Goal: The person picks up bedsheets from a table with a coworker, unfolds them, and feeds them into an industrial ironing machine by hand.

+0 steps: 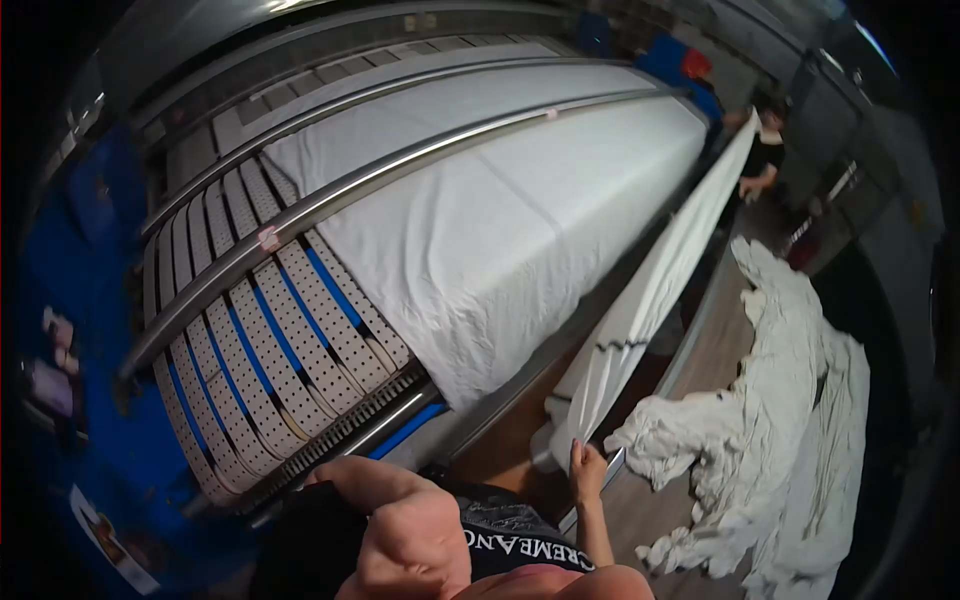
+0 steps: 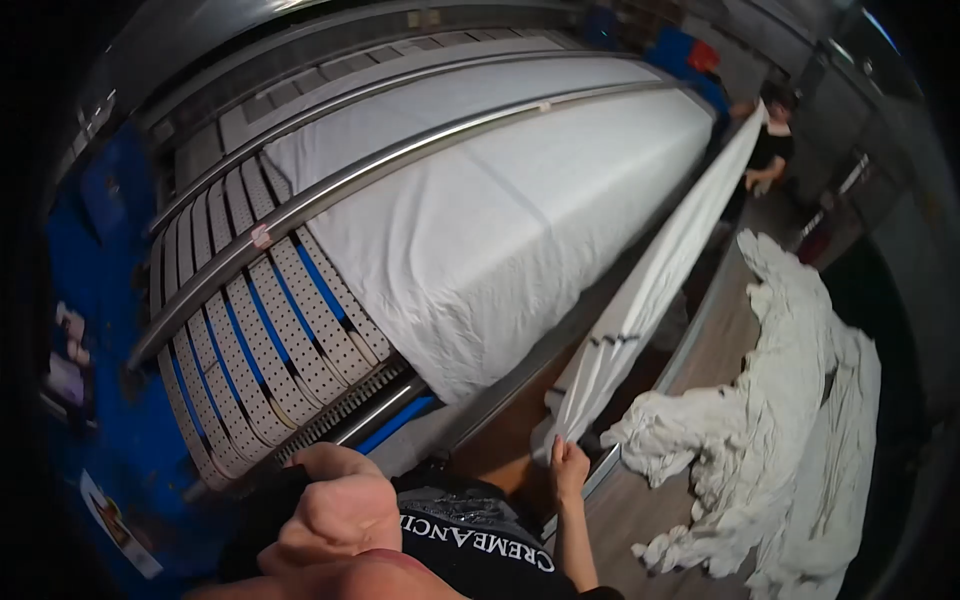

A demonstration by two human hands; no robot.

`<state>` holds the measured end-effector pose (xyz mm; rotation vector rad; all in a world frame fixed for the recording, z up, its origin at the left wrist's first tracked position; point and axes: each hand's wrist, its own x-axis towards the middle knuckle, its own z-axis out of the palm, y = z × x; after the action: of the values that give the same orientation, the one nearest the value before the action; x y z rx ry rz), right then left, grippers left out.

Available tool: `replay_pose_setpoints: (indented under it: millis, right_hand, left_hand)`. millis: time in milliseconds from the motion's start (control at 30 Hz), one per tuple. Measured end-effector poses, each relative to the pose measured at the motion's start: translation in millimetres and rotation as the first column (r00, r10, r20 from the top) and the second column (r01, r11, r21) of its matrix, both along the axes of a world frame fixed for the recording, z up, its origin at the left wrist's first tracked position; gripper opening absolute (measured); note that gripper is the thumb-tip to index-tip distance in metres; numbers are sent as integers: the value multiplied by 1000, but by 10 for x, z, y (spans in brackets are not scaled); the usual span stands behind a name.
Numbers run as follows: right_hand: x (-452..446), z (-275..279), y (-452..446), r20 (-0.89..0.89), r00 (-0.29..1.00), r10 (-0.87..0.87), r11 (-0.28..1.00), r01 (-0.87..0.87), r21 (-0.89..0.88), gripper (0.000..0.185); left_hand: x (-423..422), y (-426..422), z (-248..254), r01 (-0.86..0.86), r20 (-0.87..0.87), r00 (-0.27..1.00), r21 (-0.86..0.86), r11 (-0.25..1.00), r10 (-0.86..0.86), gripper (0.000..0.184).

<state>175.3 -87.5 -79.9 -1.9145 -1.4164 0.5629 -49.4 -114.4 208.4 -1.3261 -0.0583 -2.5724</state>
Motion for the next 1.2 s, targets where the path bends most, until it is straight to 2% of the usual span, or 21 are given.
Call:
replay_pose_setpoints:
  millis: [133,200,333,367,433,467,500,533,567,633,667,700,800,867,900,1000,1067,1100,1133,1167,1200]
  right_hand:
    - [133,104,216,31,999,10,997,-12,82,41]
    - [190,66,296,10,1000,-2,993,1,114,40]
    - [84,106,385,78,997,4,995,-12,103,39]
    - [37,126,406,-21,1000,-15,995,17,93,39]
    - [53,263,429,-168,984,-64,996,74,58,38]
    - [135,196,496,-200,976,-84,985,112,131,36]
    - [213,113,485,-234,964,-125,968,171,184,35]
    - [230,269,547,-330,938,-103,969,170,179,33]
    - [211,569,666,-423,903,-81,969,171,179,32]
    - [-29,1225,783,-680,732,40,982,97,162,26]
    - [-233,1426,804,-582,797,160,920,94,381,25]
    - [-384,1503,846,-579,754,311,895,-26,446,26]
    - [-591,1996,566,-336,680,652,680,-328,656,20]
    - [-786,1932,498,-262,717,645,479,-112,871,42]
    - [-673,1807,530,-100,833,544,380,-138,915,61]
    - [-571,1343,1090,-177,984,36,496,136,858,59]
    - [-208,538,1702,-145,982,-124,586,191,788,55]
    - [-18,44,1897,-137,979,-151,614,202,763,52]
    - [162,-283,1849,-229,951,-206,807,298,510,44]
    - [318,-715,1800,-117,953,-278,871,302,389,43]
    - [487,-749,1541,-16,967,-253,889,239,389,32]
  left_hand:
    - [222,57,-139,197,34,980,-108,975,-194,26]
    - [309,176,-41,84,-92,992,-31,996,-87,26]
    - [248,101,-248,-18,-70,998,-189,982,4,29]
    - [168,136,-360,13,-53,998,-166,986,-22,31]
    - [357,439,-379,78,-203,977,91,993,-58,10]
    - [208,529,-389,-44,-617,786,18,999,46,11]
    - [36,615,-451,-161,-908,414,-1,987,66,12]
    - [101,758,-715,-228,-977,192,-134,964,-91,22]
    - [296,938,-1249,-340,-941,332,-181,923,-62,27]
    - [779,1223,-1828,-429,-716,553,-684,590,-427,26]
    - [857,1312,-1974,-353,-549,627,-833,426,-553,25]
    - [884,1402,-2049,-281,-400,681,-916,287,-613,24]
    - [612,1690,-1791,-61,-87,776,-996,64,-625,21]
    - [451,1841,-1412,78,34,769,-996,41,-638,20]
    - [448,1864,-1211,159,100,742,-987,29,-663,20]
    - [592,1752,-669,508,407,528,-855,-106,-746,21]
    - [364,1854,-546,681,293,249,-731,-48,-923,26]
    - [245,1814,-312,635,304,452,-770,64,-839,30]
    - [625,1564,59,111,-44,940,-898,425,-337,33]
    - [247,1678,181,571,222,677,-760,310,-701,39]
    - [742,1509,456,209,-16,947,-730,651,-322,39]
